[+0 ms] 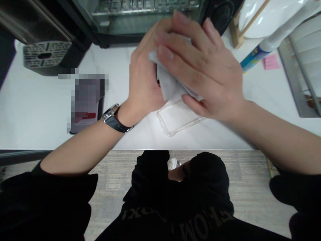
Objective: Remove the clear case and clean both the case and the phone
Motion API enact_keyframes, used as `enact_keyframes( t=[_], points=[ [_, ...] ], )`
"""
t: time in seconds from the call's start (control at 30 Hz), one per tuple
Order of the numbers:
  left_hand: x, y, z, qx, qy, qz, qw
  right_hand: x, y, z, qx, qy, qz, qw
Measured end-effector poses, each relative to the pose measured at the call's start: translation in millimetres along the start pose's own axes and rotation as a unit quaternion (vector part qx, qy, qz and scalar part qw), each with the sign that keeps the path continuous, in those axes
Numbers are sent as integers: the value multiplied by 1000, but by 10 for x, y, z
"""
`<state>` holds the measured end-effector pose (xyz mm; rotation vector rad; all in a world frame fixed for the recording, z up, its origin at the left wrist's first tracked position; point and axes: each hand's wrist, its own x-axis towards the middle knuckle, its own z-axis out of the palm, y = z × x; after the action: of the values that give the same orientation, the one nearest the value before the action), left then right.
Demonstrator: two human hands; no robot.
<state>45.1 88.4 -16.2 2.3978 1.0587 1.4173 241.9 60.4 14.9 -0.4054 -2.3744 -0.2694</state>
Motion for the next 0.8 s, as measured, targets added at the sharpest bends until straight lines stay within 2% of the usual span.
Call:
enact_keyframes(
  t=[0.1, 0.27, 0.5, 0.63, 0.8],
  points=[
    [-21, -35, 12, 27, 39, 83, 995, -7, 29, -27, 19, -4, 42, 999],
    [-19, 7, 53, 71, 98, 143, 982, -20, 3, -35, 86, 18, 95, 992],
    [2, -3, 34, 55, 72, 176, 980, -5, 7, -39, 126, 32, 127, 983],
    [-26, -45, 7, 49, 70, 161, 983, 1, 1, -57, 107, 6, 94, 990],
    [-44, 39, -21, -11, 37, 62, 997, -5, -4, -32, 26, -17, 6, 1000]
  ],
)
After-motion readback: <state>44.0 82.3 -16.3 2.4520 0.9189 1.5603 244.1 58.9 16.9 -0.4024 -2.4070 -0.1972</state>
